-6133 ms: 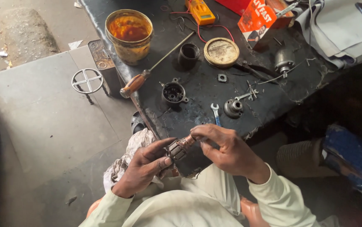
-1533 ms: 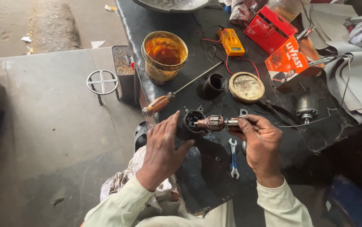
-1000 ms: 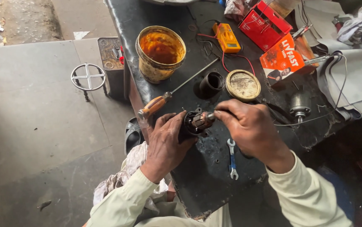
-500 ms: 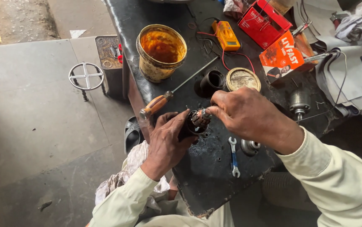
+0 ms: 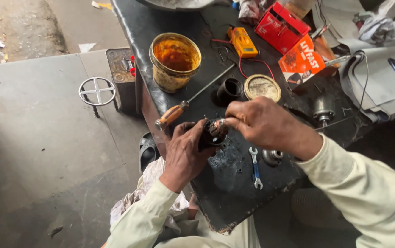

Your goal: The person sits at a workbench repairing a starter motor, handling the armature and housing, fitting components together by hand and applying grease from a tin to the parts. They pick up and reposition screws, washers and end caps while reassembling the unit.

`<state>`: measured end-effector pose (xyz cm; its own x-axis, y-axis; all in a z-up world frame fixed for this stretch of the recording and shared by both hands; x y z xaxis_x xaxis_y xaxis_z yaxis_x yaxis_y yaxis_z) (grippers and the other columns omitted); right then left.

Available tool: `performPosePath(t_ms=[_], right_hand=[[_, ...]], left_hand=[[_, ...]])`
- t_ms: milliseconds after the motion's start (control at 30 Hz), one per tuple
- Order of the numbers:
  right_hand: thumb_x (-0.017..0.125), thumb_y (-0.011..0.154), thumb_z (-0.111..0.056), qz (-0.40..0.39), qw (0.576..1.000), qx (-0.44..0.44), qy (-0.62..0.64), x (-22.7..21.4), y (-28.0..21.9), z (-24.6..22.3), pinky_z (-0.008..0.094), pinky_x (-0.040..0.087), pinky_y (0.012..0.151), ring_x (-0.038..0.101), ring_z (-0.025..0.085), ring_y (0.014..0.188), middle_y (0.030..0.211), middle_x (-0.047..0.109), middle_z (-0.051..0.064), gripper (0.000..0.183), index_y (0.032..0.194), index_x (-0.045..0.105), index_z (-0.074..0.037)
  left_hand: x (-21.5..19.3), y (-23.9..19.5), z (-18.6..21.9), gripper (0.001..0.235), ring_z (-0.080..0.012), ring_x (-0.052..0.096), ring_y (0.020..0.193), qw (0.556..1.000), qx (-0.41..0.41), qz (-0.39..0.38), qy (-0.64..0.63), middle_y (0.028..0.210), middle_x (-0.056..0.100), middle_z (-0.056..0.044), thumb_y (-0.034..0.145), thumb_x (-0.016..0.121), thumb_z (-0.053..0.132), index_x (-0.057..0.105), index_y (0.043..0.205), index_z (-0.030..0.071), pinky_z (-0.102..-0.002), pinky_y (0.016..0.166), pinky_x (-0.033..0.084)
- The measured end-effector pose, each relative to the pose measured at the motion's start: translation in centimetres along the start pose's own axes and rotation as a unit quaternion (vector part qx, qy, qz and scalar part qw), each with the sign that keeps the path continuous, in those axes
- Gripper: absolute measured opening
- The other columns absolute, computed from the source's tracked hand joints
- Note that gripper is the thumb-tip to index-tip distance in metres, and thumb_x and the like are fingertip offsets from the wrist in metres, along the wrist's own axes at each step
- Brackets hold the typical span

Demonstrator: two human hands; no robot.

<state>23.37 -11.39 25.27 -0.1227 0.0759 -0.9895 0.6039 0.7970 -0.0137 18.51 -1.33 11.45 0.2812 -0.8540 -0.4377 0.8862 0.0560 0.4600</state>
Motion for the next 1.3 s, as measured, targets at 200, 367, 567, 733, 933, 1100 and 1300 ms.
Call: performPosePath(t_ms=[200,367,567,733,933,1100,1300], right_hand=[[0.073,0.094,-0.03,0.008,0.998,0.068,-0.001,1.9,-1.7,0.6,0.047,0.05,0.059,0.068,0.036,0.064,0.063,0.063,0.02,0.033,0.078,0.063,-0.002],[0.068,0.096,-0.029,0.03,0.994,0.053,-0.093,2.0,-2.4,1.5,0.049,0.051,0.061,0.068,0.038,0.072,0.074,0.067,0.018,0.021,0.092,0.068,-0.009],[0.065,0.086,-0.031,0.009,0.998,0.051,-0.031,0.9,-1.6,0.9,0.049,0.055,0.07,0.071,0.038,0.08,0.08,0.072,0.018,0.028,0.096,0.067,-0.006],[0.056,0.101,-0.051,-0.096,0.96,0.223,-0.138,1.8,-2.2,3.6,0.046,0.057,0.088,0.073,0.031,0.095,0.09,0.075,0.013,0.043,0.093,0.07,-0.012],[0.06,0.082,-0.037,-0.003,0.997,0.08,-0.019,1.2,-1.9,2.6,0.048,0.055,0.08,0.071,0.035,0.089,0.085,0.074,0.015,0.033,0.103,0.069,-0.013],[0.053,0.099,-0.056,-0.103,0.962,0.214,-0.134,0.3,-2.1,2.3,0.043,0.056,0.089,0.073,0.028,0.094,0.089,0.072,0.011,0.048,0.089,0.066,-0.012],[0.059,0.09,-0.038,-0.014,0.993,0.097,-0.069,2.4,-2.1,4.2,0.047,0.054,0.082,0.07,0.032,0.091,0.085,0.072,0.012,0.025,0.099,0.063,-0.015]], left_hand=[[0.4,-0.7,0.5,0.079,-0.0387,0.059,0.116,0.999,0.034,-0.002,0.005,0.118,0.073,-0.013,0.065,0.087,0.021,0.058,0.137,0.006,-0.045,0.097,0.047],[0.5,-1.6,0.7,0.07,-0.0373,0.06,0.117,1.0,0.017,0.023,0.009,0.119,0.071,-0.014,0.071,0.089,0.023,0.062,0.134,0.01,-0.045,0.098,0.049],[-1.3,-1.0,1.8,0.073,-0.0385,0.059,0.119,1.0,0.011,-0.004,-0.007,0.119,0.072,-0.014,0.067,0.089,0.022,0.062,0.134,0.011,-0.048,0.1,0.047],[-0.7,-1.4,1.3,0.073,-0.038,0.058,0.122,1.0,0.028,-0.004,-0.011,0.123,0.071,-0.014,0.074,0.088,0.025,0.06,0.14,0.01,-0.047,0.102,0.046],[-0.3,-1.0,1.7,0.074,-0.0371,0.058,0.122,0.999,0.011,-0.035,-0.024,0.121,0.072,-0.013,0.073,0.088,0.024,0.06,0.14,0.01,-0.046,0.103,0.047],[-0.2,-0.8,2.0,0.075,-0.0358,0.059,0.123,0.999,-0.006,-0.038,-0.002,0.122,0.073,-0.012,0.073,0.087,0.025,0.06,0.141,0.011,-0.046,0.103,0.047],[0.3,-0.7,2.0,0.075,-0.0346,0.059,0.121,0.999,0.005,-0.038,0.013,0.121,0.073,-0.01,0.073,0.088,0.026,0.06,0.141,0.01,-0.046,0.104,0.045]])
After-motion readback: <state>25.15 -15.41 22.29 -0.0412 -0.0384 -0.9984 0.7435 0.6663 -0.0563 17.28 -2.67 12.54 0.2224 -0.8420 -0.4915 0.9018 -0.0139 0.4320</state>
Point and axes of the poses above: each hand's wrist, its own y-axis towards the middle knuckle, its own x-axis out of the palm, z = x × y, the point moved 8 cm from there along y, towards the middle knuckle
